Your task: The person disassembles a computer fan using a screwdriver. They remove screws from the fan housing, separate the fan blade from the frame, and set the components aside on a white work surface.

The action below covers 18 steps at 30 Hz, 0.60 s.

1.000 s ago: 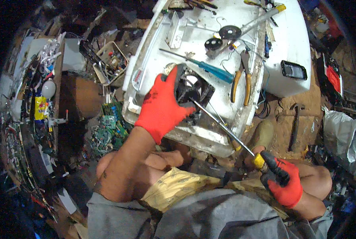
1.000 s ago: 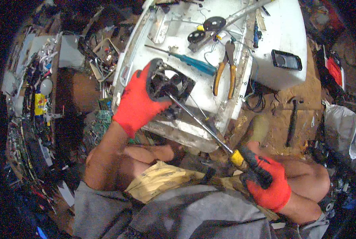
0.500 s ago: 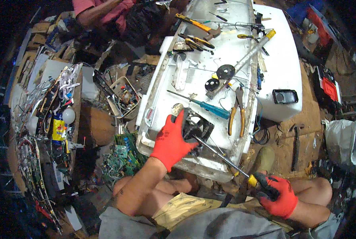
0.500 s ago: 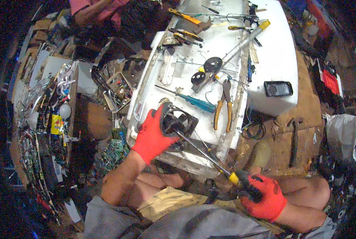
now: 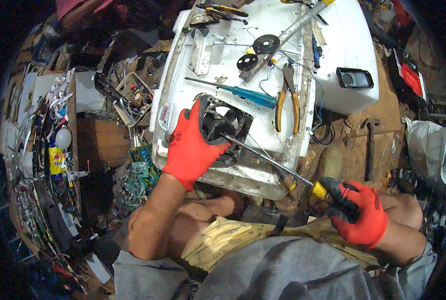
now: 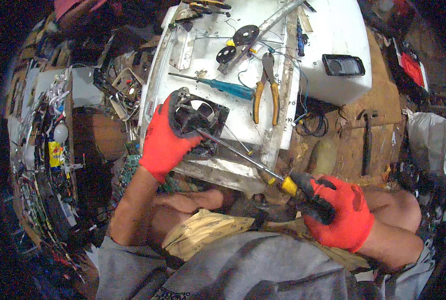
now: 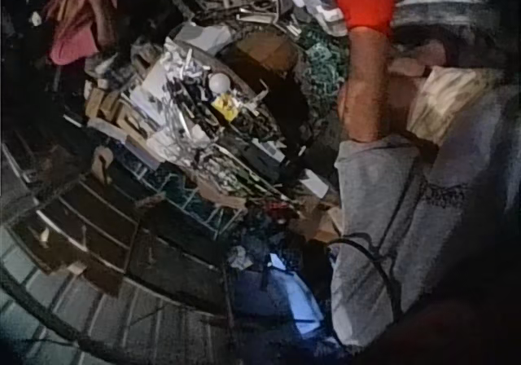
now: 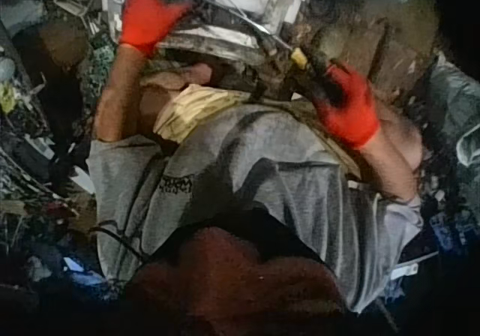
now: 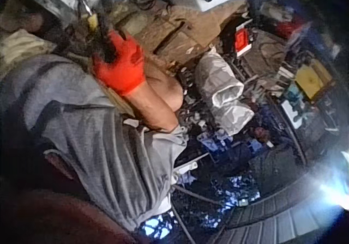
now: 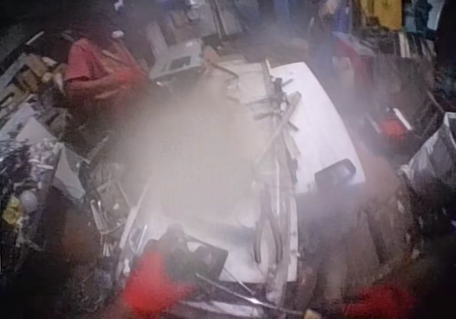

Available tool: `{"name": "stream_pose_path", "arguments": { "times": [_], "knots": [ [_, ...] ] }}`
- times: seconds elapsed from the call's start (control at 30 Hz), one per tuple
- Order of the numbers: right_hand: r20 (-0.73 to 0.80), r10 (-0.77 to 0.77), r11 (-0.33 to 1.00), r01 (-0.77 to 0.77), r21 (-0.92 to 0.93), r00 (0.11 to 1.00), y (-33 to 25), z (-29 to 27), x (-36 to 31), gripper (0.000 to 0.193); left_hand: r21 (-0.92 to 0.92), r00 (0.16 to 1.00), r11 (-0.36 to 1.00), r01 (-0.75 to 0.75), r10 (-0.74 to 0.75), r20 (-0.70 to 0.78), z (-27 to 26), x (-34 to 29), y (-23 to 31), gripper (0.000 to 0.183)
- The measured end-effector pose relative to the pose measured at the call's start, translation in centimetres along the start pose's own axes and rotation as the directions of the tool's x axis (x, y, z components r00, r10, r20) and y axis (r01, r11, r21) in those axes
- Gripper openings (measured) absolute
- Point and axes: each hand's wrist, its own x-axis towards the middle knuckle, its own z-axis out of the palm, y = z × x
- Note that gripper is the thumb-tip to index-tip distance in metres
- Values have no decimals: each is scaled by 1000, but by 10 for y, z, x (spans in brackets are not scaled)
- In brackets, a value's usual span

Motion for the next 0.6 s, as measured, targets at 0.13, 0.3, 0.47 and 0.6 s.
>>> {"name": "stream_pose_path", "arguments": {
  "times": [0.13,0.3,0.47,0.6],
  "knots": [
    [1,-83,969,81,-234,997,-2,1,-4,45,-11,1000,1000,-14,14,-13,2,0,1,104],
    [-17,-312,826,262,-499,950,2,2,-5,48,23,1000,1000,1,0,-27,1,-1,3,103],
    [14,-69,982,71,-175,997,5,-7,1,46,-160,999,986,42,-42,4,3,6,-1,99],
    [60,54,989,-62,132,997,13,-11,2,49,-297,995,950,98,-98,14,10,7,-3,97]
  ]
}}
